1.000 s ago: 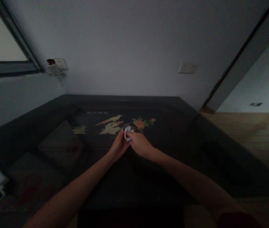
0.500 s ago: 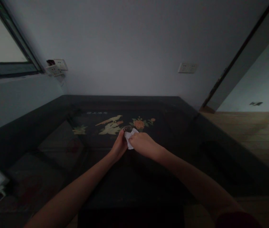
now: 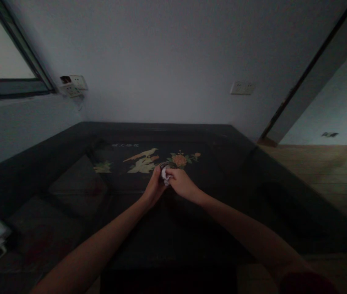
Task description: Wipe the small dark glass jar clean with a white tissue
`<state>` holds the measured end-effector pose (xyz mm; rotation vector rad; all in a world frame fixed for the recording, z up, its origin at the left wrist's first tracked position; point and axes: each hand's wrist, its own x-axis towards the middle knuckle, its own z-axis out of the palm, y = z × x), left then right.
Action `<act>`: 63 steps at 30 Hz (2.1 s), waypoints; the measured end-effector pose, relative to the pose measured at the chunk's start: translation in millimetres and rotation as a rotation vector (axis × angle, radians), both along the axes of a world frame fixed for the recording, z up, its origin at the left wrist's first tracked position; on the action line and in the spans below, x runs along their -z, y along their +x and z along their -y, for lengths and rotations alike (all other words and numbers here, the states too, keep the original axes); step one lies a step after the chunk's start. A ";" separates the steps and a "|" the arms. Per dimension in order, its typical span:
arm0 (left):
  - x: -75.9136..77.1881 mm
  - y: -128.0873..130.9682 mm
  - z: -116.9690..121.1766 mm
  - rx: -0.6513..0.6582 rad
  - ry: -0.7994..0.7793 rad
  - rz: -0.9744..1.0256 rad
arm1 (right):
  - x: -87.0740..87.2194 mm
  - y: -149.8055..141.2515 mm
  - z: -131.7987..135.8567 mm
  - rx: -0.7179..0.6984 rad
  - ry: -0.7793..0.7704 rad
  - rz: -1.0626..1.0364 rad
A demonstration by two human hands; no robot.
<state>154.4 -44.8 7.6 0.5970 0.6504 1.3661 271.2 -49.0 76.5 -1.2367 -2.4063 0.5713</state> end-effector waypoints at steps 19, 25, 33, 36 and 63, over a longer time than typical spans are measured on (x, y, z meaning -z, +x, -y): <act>-4.6 6.4 4.7 -0.006 0.026 -0.120 | -4.0 0.0 14.3 -0.209 0.377 0.663; -2.4 6.1 3.4 -0.074 0.060 -0.138 | -7.9 1.1 17.8 -0.130 0.252 0.526; 1.9 2.6 0.5 -0.063 0.003 -0.062 | 2.0 3.6 -8.6 -0.092 -0.117 -0.224; 1.7 2.3 0.0 -0.071 -0.010 -0.064 | 7.5 2.9 -11.2 -0.110 -0.141 -0.310; 4.1 5.3 -0.2 -0.093 0.054 -0.111 | -16.8 4.8 11.3 -0.068 0.068 0.285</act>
